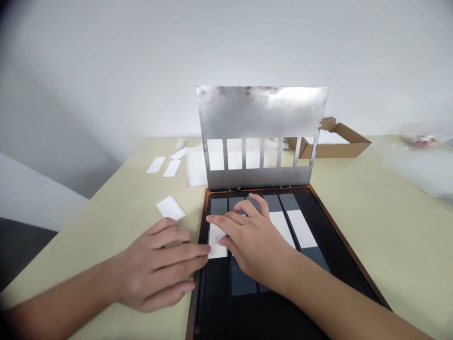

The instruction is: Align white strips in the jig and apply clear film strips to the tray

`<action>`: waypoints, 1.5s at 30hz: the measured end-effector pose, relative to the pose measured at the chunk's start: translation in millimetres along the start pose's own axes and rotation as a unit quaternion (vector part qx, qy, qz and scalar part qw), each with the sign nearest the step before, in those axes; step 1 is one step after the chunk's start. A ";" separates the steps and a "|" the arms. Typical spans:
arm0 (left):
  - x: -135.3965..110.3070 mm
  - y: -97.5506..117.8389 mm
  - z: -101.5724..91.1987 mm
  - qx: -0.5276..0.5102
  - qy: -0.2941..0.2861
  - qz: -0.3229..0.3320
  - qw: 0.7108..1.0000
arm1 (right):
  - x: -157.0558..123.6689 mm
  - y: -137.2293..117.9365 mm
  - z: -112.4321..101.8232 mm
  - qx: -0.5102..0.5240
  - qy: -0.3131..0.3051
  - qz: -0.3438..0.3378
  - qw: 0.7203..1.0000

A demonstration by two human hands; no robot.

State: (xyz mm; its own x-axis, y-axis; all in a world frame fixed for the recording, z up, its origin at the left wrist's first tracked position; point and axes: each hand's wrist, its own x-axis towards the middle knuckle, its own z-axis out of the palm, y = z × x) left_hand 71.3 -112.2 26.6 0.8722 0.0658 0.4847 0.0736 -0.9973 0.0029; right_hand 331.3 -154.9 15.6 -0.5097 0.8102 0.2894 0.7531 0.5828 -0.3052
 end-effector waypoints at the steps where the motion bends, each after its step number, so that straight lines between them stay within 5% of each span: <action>1: 0.7 1.4 -0.5 -0.005 -0.005 0.006 1.000 | 0.5 -0.3 -0.1 0.001 0.000 0.002 1.000; 7: 4.5 3.5 -0.4 -0.020 -0.049 -0.024 0.998 | 1.7 -1.2 0.4 0.003 0.006 0.005 1.000; 27: -5.2 -5.4 2.0 0.025 -0.024 -0.093 0.995 | 1.3 -10.3 -7.4 0.049 0.010 0.017 0.999; 37: -8.3 -10.5 5.1 0.032 -0.013 -0.071 0.997 | 3.2 -1.4 6.8 0.028 0.041 0.014 0.999; 41: -5.4 -6.1 -1.8 0.002 0.028 -0.010 1.000 | 3.7 -0.7 7.7 0.029 0.047 0.023 0.998; 45: 4.1 2.6 -4.6 -0.040 -0.034 0.028 0.998 | 4.2 -0.6 8.3 0.032 0.048 0.025 0.998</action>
State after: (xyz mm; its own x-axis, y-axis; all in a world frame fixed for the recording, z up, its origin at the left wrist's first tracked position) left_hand 72.8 -114.7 32.6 0.9050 0.0102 0.4253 -0.0122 -0.9987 0.0498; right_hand 325.3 -151.2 9.4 -0.4266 0.8309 0.3573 0.7475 0.5463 -0.3780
